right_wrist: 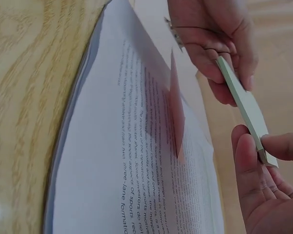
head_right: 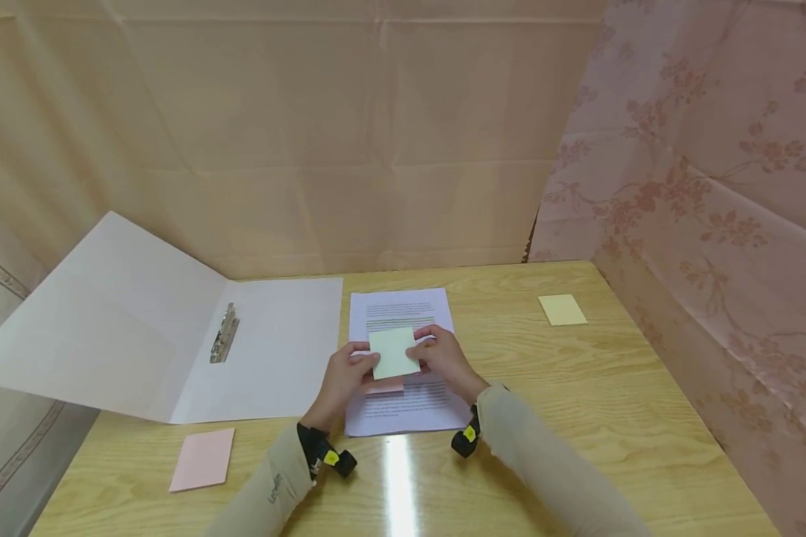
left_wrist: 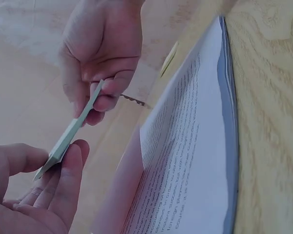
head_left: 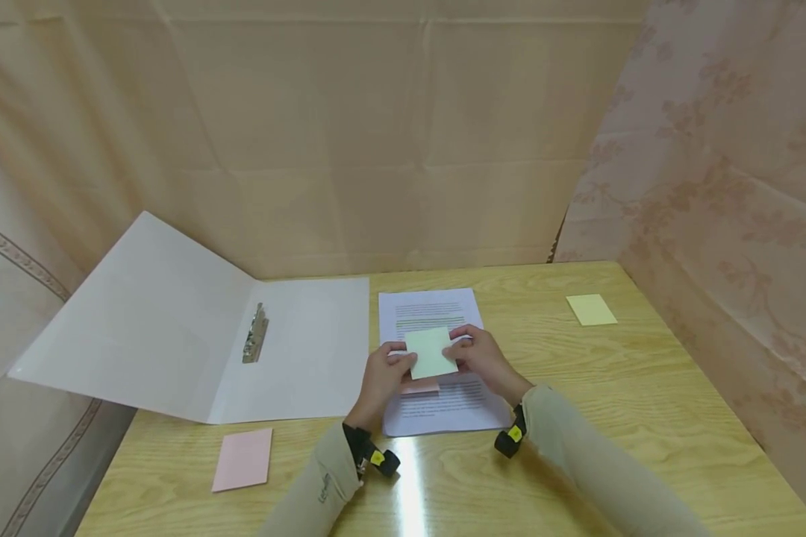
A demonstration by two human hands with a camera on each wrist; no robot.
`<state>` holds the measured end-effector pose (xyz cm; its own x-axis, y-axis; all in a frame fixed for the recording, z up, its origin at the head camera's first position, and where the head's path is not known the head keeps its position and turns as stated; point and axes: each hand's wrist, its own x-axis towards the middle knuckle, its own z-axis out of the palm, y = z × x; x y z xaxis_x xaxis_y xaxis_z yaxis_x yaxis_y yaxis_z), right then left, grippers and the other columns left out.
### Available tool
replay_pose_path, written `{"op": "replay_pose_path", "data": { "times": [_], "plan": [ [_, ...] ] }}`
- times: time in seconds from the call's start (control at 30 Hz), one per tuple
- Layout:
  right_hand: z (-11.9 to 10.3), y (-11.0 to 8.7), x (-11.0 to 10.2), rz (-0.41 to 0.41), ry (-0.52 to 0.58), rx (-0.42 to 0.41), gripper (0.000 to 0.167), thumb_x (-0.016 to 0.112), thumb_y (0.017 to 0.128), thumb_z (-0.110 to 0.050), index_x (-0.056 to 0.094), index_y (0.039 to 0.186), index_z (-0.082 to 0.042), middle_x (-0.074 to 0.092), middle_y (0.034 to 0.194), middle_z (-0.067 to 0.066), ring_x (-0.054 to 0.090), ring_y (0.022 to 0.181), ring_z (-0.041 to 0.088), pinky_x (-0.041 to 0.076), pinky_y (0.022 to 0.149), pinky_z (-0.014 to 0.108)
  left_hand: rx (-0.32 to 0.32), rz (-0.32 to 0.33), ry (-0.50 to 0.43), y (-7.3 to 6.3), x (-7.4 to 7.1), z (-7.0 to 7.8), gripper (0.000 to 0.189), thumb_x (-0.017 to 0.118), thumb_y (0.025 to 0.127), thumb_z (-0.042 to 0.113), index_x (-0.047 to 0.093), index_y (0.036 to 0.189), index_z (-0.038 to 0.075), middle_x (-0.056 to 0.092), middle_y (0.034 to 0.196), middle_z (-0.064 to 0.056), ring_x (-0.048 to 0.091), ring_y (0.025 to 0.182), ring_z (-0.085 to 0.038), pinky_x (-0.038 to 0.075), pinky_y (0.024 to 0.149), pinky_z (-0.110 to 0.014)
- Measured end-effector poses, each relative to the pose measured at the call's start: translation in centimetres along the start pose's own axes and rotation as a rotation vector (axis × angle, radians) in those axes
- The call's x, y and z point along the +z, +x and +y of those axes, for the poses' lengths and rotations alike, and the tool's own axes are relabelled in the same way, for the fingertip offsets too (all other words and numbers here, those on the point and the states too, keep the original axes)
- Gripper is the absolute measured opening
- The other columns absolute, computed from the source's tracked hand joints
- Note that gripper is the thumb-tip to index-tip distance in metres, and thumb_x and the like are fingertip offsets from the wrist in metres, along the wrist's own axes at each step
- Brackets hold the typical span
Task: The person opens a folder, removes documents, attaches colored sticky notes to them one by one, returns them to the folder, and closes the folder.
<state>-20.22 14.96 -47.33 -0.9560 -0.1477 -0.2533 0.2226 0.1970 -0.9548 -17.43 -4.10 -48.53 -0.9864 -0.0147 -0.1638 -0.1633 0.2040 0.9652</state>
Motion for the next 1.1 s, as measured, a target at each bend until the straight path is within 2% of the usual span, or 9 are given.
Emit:
{"op": "replay_pose_path", "data": {
  "times": [0.23,0.33,0.4,0.5,0.6,0.67,0.73,0.93,1.1],
  "plan": [
    [0.1,0.0,0.3,0.021,-0.044,-0.036,0.037,0.068,0.086,-0.003,0.052,0.119,0.002,0.065,0.071,0.0,0.063,0.062,0.012,0.054,0.059,0.028,-0.033,0.013,0.017,0.1,0.3,0.2,0.033,0.064,0.093,0.018,0.061,0.12,0.0,0.073,0.106,-0.018,0.07,0.083,-0.017,0.053,0.068,-0.024],
    [-0.1,-0.2,0.4,0.018,-0.089,-0.093,0.045,0.067,0.085,0.0,0.05,0.126,0.001,0.065,0.079,0.006,0.062,0.063,0.013,0.056,0.059,0.031,-0.038,0.022,-0.004,0.1,0.3,0.3,0.034,0.063,0.093,0.019,0.061,0.122,0.0,0.072,0.11,-0.018,0.071,0.087,-0.017,0.052,0.068,-0.023],
    [-0.1,-0.3,0.4,0.027,-0.167,-0.16,0.049,0.069,0.083,0.0,0.052,0.129,-0.002,0.066,0.09,0.012,0.062,0.066,0.015,0.056,0.06,0.031,-0.043,0.02,-0.045,0.0,0.4,0.5,0.034,0.062,0.094,0.018,0.061,0.123,0.0,0.071,0.112,-0.018,0.071,0.089,-0.017,0.052,0.069,-0.023],
    [-0.2,-0.6,0.5,0.027,-0.335,-0.292,0.048,0.074,0.082,-0.005,0.058,0.128,-0.005,0.062,0.112,0.017,0.064,0.082,0.021,0.057,0.071,0.033,-0.047,0.002,-0.083,0.0,0.4,0.6,0.034,0.061,0.095,0.018,0.06,0.124,0.001,0.071,0.113,-0.017,0.07,0.089,-0.015,0.052,0.069,-0.023],
    [-0.2,-0.9,0.6,0.004,-0.486,-0.415,0.044,0.078,0.081,-0.014,0.065,0.122,-0.007,0.055,0.131,0.019,0.061,0.109,0.031,0.054,0.086,0.041,-0.04,-0.023,-0.078,-0.1,0.4,0.7,0.036,0.06,0.095,0.018,0.059,0.126,0.001,0.071,0.112,-0.018,0.07,0.088,-0.015,0.052,0.069,-0.024],
    [-0.3,-1.1,0.7,-0.028,-0.557,-0.467,0.045,0.079,0.08,-0.02,0.067,0.121,-0.006,0.051,0.139,0.017,0.053,0.124,0.036,0.048,0.097,0.049,-0.04,-0.042,-0.075,-0.2,0.4,0.7,0.037,0.059,0.095,0.018,0.057,0.127,0.0,0.071,0.113,-0.019,0.07,0.09,-0.016,0.053,0.071,-0.025],
    [-0.3,-1.4,0.8,-0.052,-0.622,-0.506,0.049,0.081,0.078,-0.024,0.066,0.122,-0.006,0.051,0.143,0.015,0.047,0.132,0.037,0.042,0.104,0.052,-0.038,-0.059,-0.083,-0.2,0.4,0.7,0.038,0.057,0.095,0.017,0.055,0.129,-0.001,0.069,0.114,-0.021,0.07,0.092,-0.019,0.054,0.074,-0.027],
    [-0.2,-1.4,1.0,-0.112,-0.738,-0.575,0.067,0.085,0.072,-0.03,0.06,0.129,-0.007,0.05,0.145,0.013,0.043,0.136,0.035,0.035,0.111,0.051,-0.049,-0.125,-0.181,-0.3,0.4,0.6,0.04,0.053,0.097,0.011,0.047,0.134,-0.004,0.065,0.118,-0.027,0.071,0.094,-0.026,0.059,0.074,-0.035],
    [0.0,-1.4,1.1,-0.139,-0.764,-0.585,0.066,0.085,0.073,-0.028,0.058,0.131,-0.009,0.047,0.146,0.015,0.042,0.136,0.035,0.035,0.111,0.052,-0.062,-0.148,-0.231,-0.3,0.4,0.5,0.042,0.052,0.097,0.01,0.045,0.135,-0.003,0.064,0.119,-0.028,0.072,0.09,-0.025,0.059,0.07,-0.037]
  ]
}}
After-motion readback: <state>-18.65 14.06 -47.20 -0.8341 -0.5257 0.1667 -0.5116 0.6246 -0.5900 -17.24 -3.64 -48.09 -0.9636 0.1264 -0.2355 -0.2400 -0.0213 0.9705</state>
